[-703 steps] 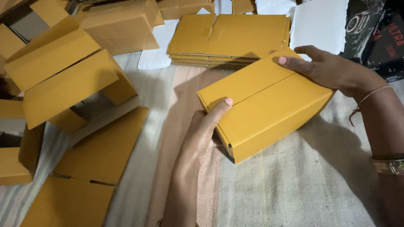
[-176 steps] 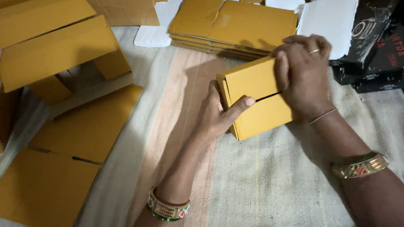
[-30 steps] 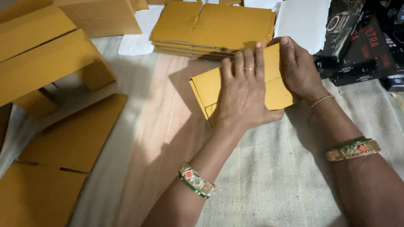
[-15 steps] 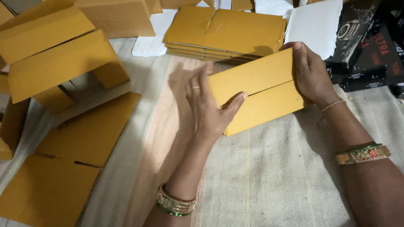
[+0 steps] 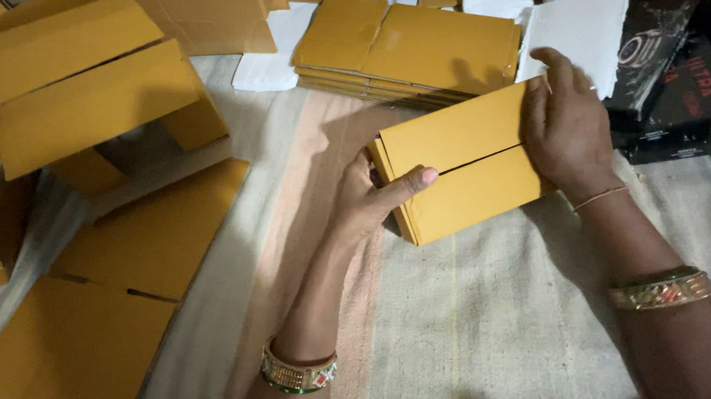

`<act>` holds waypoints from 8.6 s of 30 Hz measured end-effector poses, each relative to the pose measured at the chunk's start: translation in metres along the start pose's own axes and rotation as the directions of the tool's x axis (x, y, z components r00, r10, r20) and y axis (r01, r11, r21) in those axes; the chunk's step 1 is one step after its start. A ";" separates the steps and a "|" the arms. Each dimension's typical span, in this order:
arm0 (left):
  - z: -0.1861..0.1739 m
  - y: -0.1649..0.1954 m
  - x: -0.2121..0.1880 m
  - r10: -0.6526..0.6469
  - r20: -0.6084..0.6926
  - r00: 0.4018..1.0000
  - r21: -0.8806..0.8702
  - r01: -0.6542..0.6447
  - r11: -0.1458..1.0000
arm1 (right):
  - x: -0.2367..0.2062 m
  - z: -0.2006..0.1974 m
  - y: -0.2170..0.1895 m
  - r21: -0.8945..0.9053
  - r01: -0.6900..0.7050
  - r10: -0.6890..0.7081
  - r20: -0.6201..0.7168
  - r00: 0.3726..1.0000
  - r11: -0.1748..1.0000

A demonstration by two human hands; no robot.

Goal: The person folds flat yellow cardboard mailing boxes into open boxes by hand, pressing the creases and folding the side panels, and stacks the finished boxes with a pile of already folded ones. They work through the boxes one at a time on a cloth-covered surface.

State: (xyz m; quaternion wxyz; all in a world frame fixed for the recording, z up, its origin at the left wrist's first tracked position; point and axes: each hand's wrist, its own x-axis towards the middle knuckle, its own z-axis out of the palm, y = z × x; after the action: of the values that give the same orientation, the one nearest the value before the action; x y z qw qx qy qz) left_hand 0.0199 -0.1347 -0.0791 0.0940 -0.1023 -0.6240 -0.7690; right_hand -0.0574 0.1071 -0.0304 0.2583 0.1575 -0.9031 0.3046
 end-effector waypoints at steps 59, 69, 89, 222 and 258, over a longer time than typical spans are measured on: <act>-0.002 0.000 0.000 -0.009 -0.012 1.000 0.109 0.010 0.994 | 0.002 0.020 0.025 -0.072 0.302 -0.309 -0.153 0.939 0.951; -0.001 0.002 -0.001 -0.003 -0.003 1.000 0.099 0.003 0.995 | 0.001 0.017 0.030 -0.092 0.230 -0.245 -0.225 0.943 0.969; -0.006 0.000 0.000 0.021 0.006 1.000 0.167 -0.021 0.986 | -0.013 0.028 -0.034 -0.145 0.463 -0.465 0.021 0.885 0.875; 0.018 0.046 -0.021 0.111 0.033 0.993 0.667 -0.105 0.738 | -0.016 -0.015 -0.079 -0.094 0.566 -0.554 0.127 0.823 0.819; 0.000 0.030 -0.015 -0.050 0.071 0.996 0.336 0.023 0.941 | -0.003 0.007 0.010 0.863 -0.179 -0.090 0.249 0.964 0.473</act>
State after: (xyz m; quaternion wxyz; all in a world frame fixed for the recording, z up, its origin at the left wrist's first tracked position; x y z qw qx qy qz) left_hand 0.0430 -0.1404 -0.0551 0.0713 -0.1033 -0.7506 -0.6487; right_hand -0.0616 0.1102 -0.0416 0.0119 0.2823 -0.6479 0.7073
